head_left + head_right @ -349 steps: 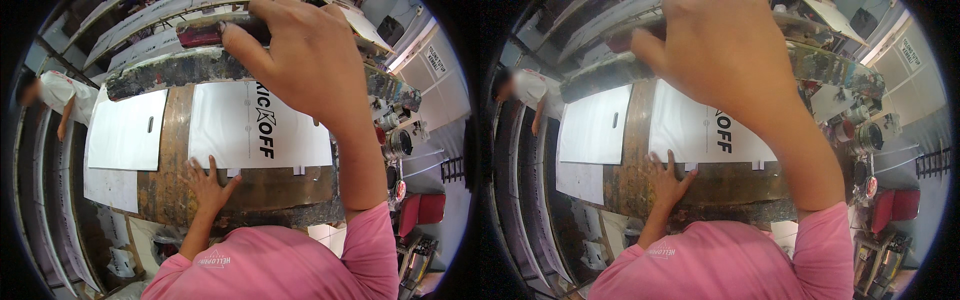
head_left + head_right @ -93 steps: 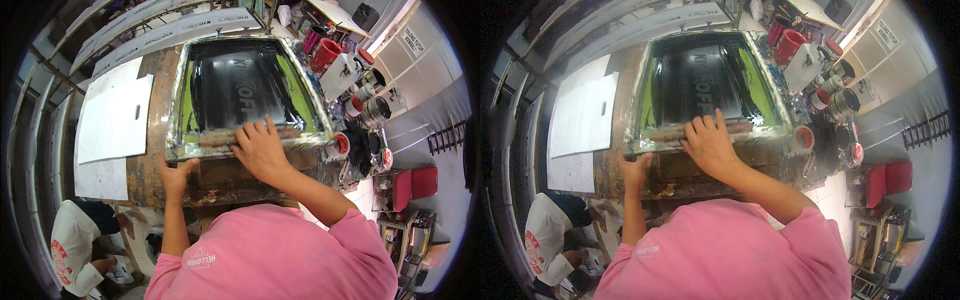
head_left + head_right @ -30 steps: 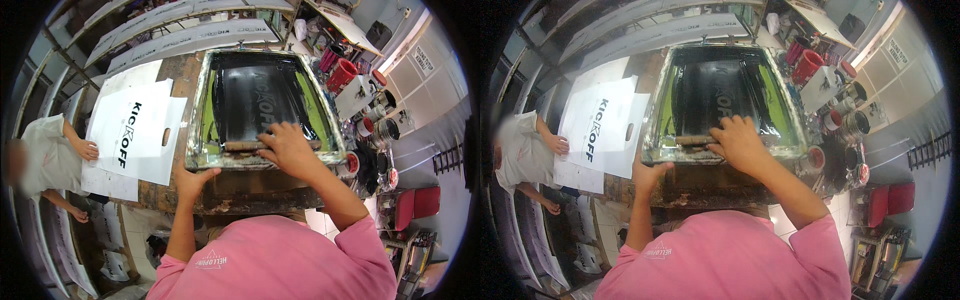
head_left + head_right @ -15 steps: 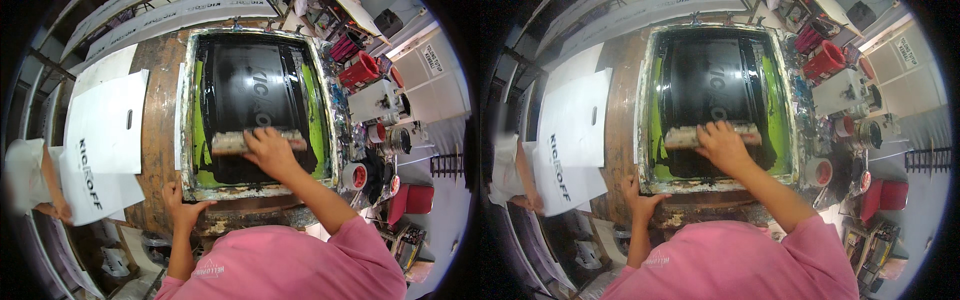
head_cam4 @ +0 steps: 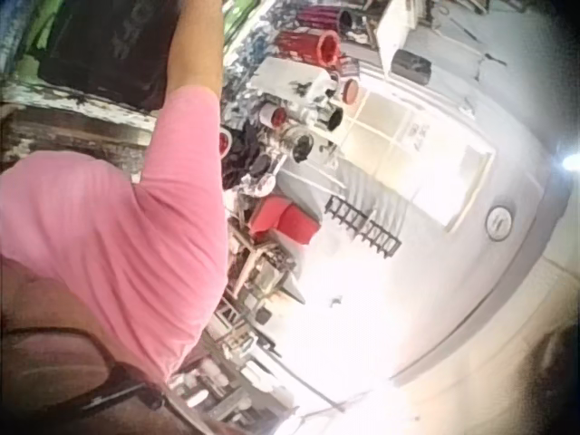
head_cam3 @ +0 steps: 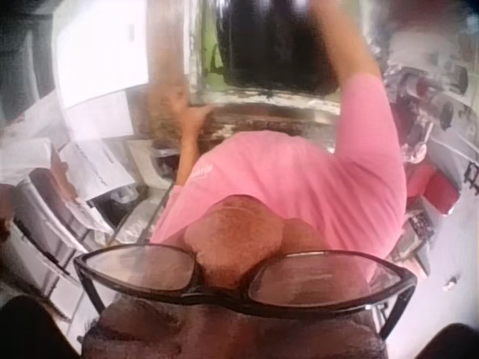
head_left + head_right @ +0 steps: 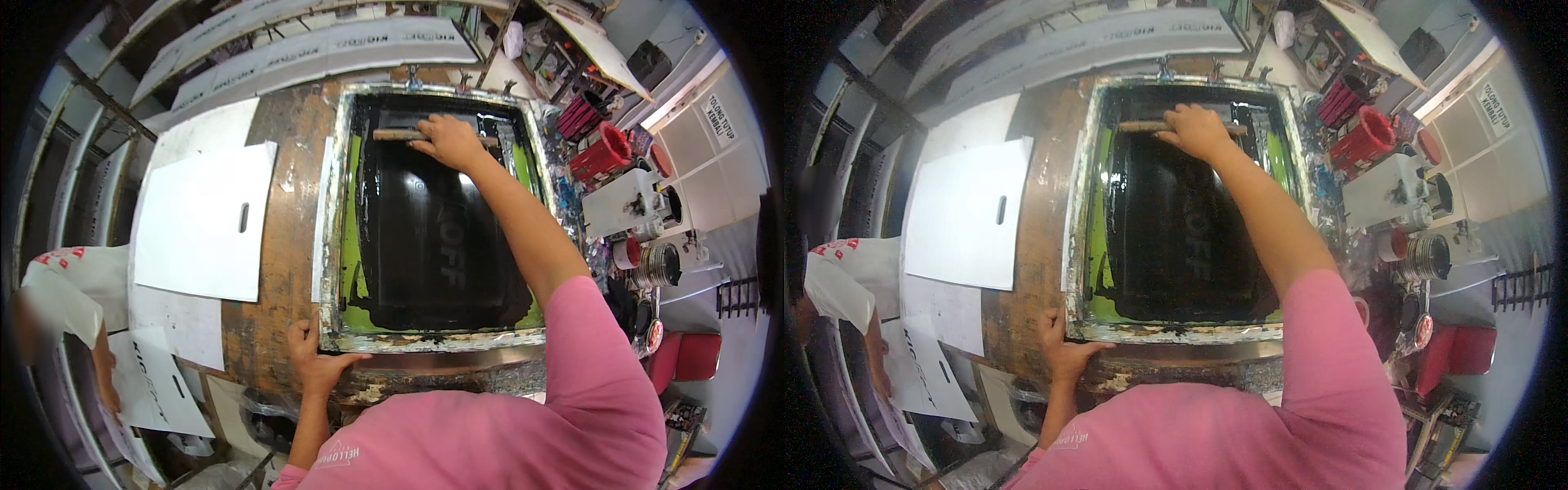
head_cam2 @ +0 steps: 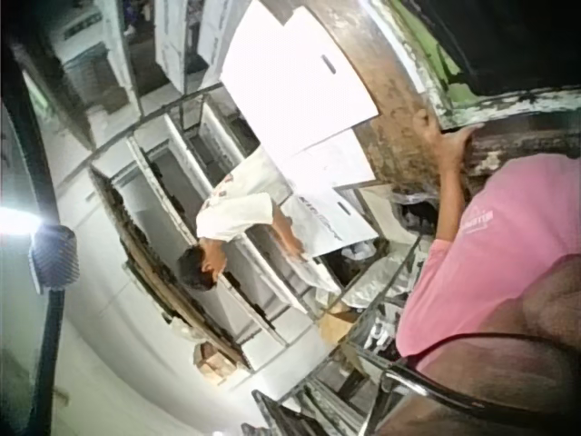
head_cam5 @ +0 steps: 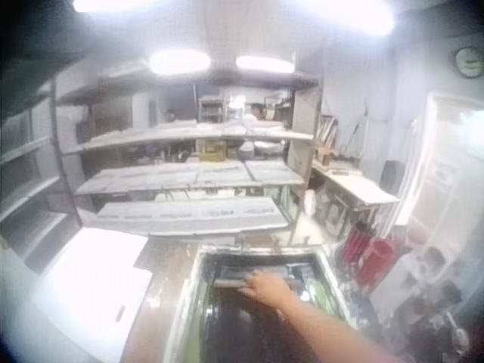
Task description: The person performs screen printing on white bags by applying black ink with a squeegee across a screen and then lifting the frame to reveal the printed design.
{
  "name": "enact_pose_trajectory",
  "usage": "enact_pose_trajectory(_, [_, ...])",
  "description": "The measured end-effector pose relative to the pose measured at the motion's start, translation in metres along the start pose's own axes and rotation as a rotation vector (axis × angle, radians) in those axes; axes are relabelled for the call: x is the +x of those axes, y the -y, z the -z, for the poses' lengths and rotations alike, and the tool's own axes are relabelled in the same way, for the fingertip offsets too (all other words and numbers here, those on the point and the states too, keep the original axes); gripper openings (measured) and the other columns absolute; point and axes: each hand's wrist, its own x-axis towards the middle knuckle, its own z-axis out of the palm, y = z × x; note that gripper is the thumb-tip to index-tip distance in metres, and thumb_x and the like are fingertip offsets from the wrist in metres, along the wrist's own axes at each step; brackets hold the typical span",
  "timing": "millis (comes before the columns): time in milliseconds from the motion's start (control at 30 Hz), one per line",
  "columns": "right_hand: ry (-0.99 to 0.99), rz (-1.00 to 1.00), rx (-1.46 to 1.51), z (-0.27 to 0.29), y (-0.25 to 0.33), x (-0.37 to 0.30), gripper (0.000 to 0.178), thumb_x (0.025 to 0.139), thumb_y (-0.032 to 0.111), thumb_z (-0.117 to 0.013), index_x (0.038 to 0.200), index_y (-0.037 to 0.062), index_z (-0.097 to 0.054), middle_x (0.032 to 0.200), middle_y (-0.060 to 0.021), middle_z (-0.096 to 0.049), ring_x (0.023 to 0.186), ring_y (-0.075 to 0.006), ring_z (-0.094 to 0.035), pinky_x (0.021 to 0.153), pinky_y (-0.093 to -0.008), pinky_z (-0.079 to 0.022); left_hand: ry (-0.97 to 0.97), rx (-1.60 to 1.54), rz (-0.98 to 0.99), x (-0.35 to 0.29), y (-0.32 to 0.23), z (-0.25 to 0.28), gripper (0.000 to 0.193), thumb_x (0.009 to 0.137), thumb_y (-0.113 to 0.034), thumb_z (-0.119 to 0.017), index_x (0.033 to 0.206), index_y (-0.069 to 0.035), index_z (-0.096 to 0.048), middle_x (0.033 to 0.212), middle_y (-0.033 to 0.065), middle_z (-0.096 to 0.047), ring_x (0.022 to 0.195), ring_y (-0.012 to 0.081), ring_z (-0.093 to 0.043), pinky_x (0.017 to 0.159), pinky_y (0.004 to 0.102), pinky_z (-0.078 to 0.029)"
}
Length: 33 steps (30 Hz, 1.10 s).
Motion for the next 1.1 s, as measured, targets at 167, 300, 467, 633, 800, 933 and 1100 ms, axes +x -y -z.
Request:
enact_pose_trajectory(167, [0.284, -0.01, 0.181, 0.071, 0.061, -0.088, 0.052, 0.104, 0.058, -0.059, 0.113, 0.0094, -0.076, 0.101, -0.0206, -0.077, 0.099, -0.0424, -0.074, 0.087, -0.0562, -0.057, -0.076, -0.078, -0.05, -0.005, 0.011, -0.008, 0.109, 0.043, -0.043, -0.108, 0.137, -0.001, -0.07, 0.11, 0.0116, -0.062, 0.104, 0.0323, -0.061, 0.09, 0.0453, -0.051])
enact_pose_trajectory(300, [0.363, -0.054, 0.296, 0.107, 0.138, -0.219, 0.042, 0.102, 0.051, -0.067, 0.112, 0.0104, -0.072, 0.096, -0.0187, -0.073, 0.092, -0.0423, -0.073, 0.083, -0.0573, -0.056, -0.112, -0.021, -0.105, -0.006, 0.007, -0.008, 0.108, 0.046, -0.04, -0.108, 0.138, 0.001, -0.069, 0.111, 0.0152, -0.074, 0.102, 0.0358, -0.068, 0.093, 0.0458, -0.052])
enact_pose_trajectory(467, [0.115, -0.11, 0.182, 0.133, 0.189, -0.279, 0.039, 0.096, 0.043, -0.075, 0.121, 0.0124, -0.073, 0.107, -0.0136, -0.064, 0.103, -0.0352, -0.067, 0.089, -0.0495, -0.054, 0.009, -0.502, 0.221, -0.001, -0.029, 0.006, 0.098, 0.061, -0.011, -0.105, 0.148, 0.002, -0.06, 0.131, 0.0135, -0.072, 0.124, 0.0253, -0.067, 0.109, 0.0393, -0.052])
enact_pose_trajectory(633, [-0.327, -0.071, -0.089, 0.198, 0.205, -0.252, 0.039, 0.092, 0.037, -0.075, 0.117, 0.0078, -0.07, 0.102, -0.0114, -0.062, 0.102, -0.0319, -0.061, 0.103, -0.0559, -0.041, -0.234, -0.84, 0.069, 0.037, -0.076, 0.03, 0.101, 0.08, -0.018, -0.099, 0.162, 0.0, -0.043, 0.143, 0.013, -0.062, 0.125, 0.0236, -0.062, 0.108, 0.0387, -0.052])
enact_pose_trajectory(800, [-0.521, -0.018, -0.143, 0.26, 0.18, -0.184, 0.034, 0.093, 0.041, -0.071, 0.105, 0.0083, -0.07, 0.089, -0.0097, -0.063, 0.092, -0.0301, -0.063, 0.092, -0.0517, -0.04, -0.234, -0.67, -0.272, 0.076, -0.09, 0.022, 0.108, 0.089, -0.031, -0.092, 0.17, -0.001, -0.028, 0.152, 0.021, -0.051, 0.141, 0.0314, -0.049, 0.119, 0.0439, -0.038])
enact_pose_trajectory(933, [-0.645, 0.028, -0.151, 0.279, 0.162, -0.151, 0.036, 0.095, 0.044, -0.068, 0.097, 0.0077, -0.071, 0.082, -0.0105, -0.065, 0.085, -0.0312, -0.066, 0.089, -0.0491, -0.041, 0.231, 0.626, -0.007, 0.04, -0.075, -0.02, 0.111, 0.097, -0.076, -0.061, 0.173, -0.005, -0.024, 0.174, 0.0336, -0.021, 0.164, 0.0482, -0.017, 0.127, 0.0732, -0.003])
enact_pose_trajectory(1100, [-0.65, 0.052, -0.2, 0.312, 0.15, -0.119, 0.045, 0.095, 0.046, -0.068, 0.11, 0.0044, -0.074, 0.086, -0.0162, -0.073, 0.084, -0.0366, -0.07, 0.085, -0.05, -0.045, 0.28, 0.647, -0.031, 0.011, -0.046, -0.054, 0.121, 0.09, -0.094, -0.041, 0.172, -0.007, -0.027, 0.177, 0.0332, -0.014, 0.167, 0.0475, -0.003, 0.119, 0.0811, 0.013])
